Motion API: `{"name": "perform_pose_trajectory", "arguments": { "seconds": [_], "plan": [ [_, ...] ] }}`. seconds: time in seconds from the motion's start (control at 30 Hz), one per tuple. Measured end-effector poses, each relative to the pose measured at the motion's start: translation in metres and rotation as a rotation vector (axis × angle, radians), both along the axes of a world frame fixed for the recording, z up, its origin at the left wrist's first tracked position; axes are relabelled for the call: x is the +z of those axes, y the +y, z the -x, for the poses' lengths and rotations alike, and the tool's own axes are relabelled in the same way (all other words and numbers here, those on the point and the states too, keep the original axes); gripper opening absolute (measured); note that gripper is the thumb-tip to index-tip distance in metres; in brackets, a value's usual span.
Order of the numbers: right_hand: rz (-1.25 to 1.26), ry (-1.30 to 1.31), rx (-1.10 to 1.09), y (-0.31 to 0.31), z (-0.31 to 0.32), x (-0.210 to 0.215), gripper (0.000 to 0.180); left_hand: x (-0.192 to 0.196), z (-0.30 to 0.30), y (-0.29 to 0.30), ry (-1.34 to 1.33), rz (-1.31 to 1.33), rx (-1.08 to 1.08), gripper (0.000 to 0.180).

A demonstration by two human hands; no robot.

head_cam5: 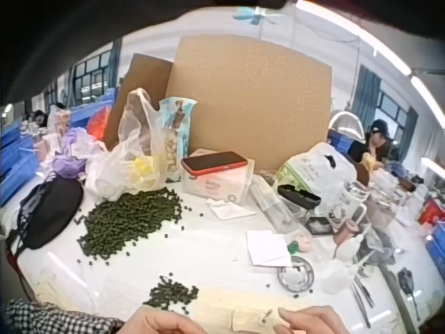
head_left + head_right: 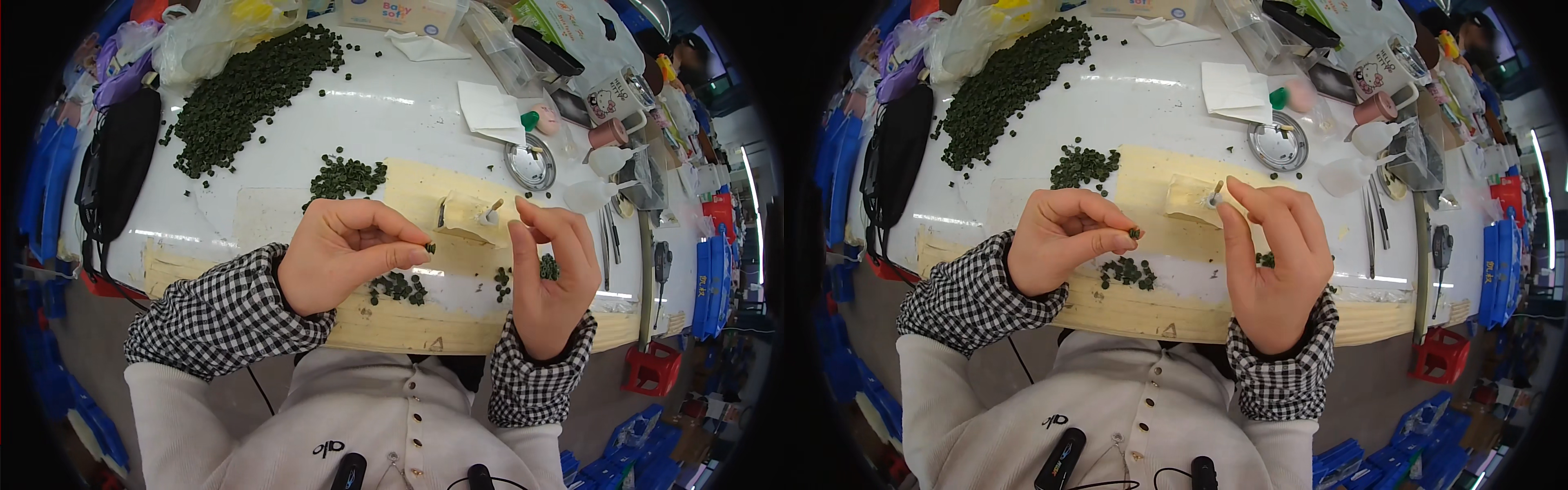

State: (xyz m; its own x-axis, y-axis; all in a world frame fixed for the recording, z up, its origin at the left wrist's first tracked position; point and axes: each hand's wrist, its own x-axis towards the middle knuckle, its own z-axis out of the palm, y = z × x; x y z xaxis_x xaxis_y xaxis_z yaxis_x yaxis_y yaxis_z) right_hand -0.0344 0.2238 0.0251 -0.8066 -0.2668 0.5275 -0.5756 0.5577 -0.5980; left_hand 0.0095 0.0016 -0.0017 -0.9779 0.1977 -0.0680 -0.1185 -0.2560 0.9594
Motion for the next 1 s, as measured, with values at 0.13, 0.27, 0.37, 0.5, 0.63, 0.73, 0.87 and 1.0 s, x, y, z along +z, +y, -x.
{"name": "perform_pose_trajectory", "arguments": {
  "seconds": [0.13, 0.27, 0.37, 0.5, 0.63, 0.73, 0.87, 1.0],
  "plan": [
    [-0.104, 0.009, 0.048, -0.002, 0.02, -0.007, 0.017, -0.002, 0.0, -0.001, 0.005, -0.007, -0.001, 0.012],
    [-0.126, -0.042, 0.082, -0.001, 0.022, -0.01, 0.016, 0.0, 0.0, 0.0, -0.007, -0.005, -0.004, 0.013],
    [0.007, -0.006, 0.014, -0.005, 0.013, 0.002, 0.014, -0.002, -0.001, 0.0, 0.012, -0.009, -0.009, 0.013],
    [0.117, 0.119, 0.088, -0.002, -0.009, 0.021, 0.012, -0.002, -0.002, 0.001, 0.043, -0.002, -0.01, 0.014],
    [0.21, -0.138, 0.317, -0.011, -0.007, 0.007, 0.011, -0.002, -0.003, 0.001, 0.069, 0.029, -0.018, 0.015],
    [0.393, -0.271, 0.398, -0.018, -0.009, -0.005, 0.009, -0.001, -0.002, 0.001, 0.095, 0.053, -0.028, 0.015],
    [0.408, -0.331, 0.434, -0.02, -0.01, -0.007, 0.008, -0.003, -0.002, 0.001, 0.118, 0.062, -0.025, 0.015],
    [0.387, -0.303, 0.439, -0.02, -0.009, -0.007, 0.007, -0.002, -0.003, 0.0, 0.114, 0.053, -0.035, 0.015]
  ]
}}
